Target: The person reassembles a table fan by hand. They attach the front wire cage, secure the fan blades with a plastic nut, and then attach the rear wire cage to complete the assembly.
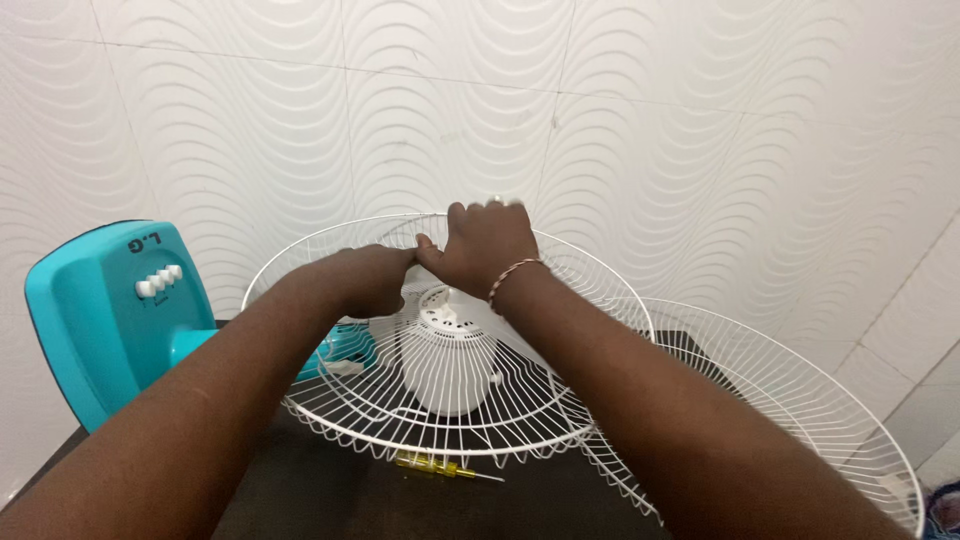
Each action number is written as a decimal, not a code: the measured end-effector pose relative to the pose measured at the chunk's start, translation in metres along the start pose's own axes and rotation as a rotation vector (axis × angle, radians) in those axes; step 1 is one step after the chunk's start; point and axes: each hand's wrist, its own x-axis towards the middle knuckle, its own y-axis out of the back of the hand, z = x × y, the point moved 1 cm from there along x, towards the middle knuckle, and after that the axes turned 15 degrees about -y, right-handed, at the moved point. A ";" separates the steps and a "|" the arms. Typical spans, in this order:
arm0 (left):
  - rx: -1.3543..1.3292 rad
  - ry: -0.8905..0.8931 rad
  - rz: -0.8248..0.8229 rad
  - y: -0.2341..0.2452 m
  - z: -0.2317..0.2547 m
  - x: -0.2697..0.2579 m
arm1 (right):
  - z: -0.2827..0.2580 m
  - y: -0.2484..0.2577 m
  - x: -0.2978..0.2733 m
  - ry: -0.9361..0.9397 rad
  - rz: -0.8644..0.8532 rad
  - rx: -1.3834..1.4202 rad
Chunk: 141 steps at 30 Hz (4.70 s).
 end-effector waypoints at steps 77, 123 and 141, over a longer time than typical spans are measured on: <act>0.101 -0.064 0.126 -0.004 0.061 -0.031 | -0.007 0.009 0.022 -0.343 -0.524 -0.202; -0.065 -0.058 0.074 -0.008 0.038 0.000 | 0.011 -0.018 0.025 0.101 -0.187 -0.189; -0.042 -0.185 0.001 -0.007 -0.003 0.021 | 0.024 -0.023 0.035 0.332 -0.119 -0.060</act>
